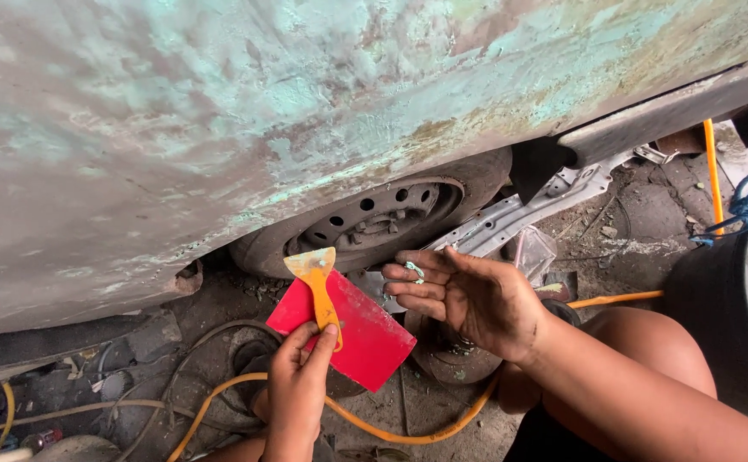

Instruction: The person applies a green body filler to the lower side panel of a car using a red plastic spreader and a small yellow scraper. They smooth the filler into the surface and scrape off excess material from the tools.

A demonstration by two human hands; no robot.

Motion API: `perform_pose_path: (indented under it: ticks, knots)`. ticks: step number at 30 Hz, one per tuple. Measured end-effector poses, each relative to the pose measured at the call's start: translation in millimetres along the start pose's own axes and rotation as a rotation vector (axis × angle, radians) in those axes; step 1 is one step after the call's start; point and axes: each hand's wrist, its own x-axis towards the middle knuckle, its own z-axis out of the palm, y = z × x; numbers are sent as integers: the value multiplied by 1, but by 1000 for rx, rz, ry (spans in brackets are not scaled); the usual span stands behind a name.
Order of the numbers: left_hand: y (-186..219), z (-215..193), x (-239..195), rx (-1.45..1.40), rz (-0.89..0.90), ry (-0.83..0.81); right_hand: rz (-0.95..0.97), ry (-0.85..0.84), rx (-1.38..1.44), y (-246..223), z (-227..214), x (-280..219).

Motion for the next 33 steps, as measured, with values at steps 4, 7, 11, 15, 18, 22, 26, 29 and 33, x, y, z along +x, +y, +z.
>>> perform_pose_path:
  ticks: [4, 7, 11, 15, 18, 22, 26, 29, 33]
  knots:
    - [-3, -2, 1, -4, 19, -10, -15, 33, 8, 1, 0, -1]
    - [-8, -3, 3, -23, 44, -26, -42, 16, 16, 5, -7, 2]
    - [4, -1, -5, 25, 1, -20, -72, 26, 15, 14, -16, 9]
    - [2, -1, -2, 2, 1, -1, 51, 440, -70, 9, 38, 0]
    - [4, -2, -2, 35, -27, -5, 35, 390, 52, 11, 30, -8]
    - [3, -5, -2, 55, -6, -6, -128, -25, 63, 10, 33, -5]
    - [15, -2, -6, 119, -11, -15, -56, 439, 139, 23, 21, 27]
    - [8, -3, -1, 156, 0, -7, 36, 233, 356, 28, 48, -9]
    - [-3, -7, -1, 128, 53, -56, -162, -533, 248, 38, 14, -15]
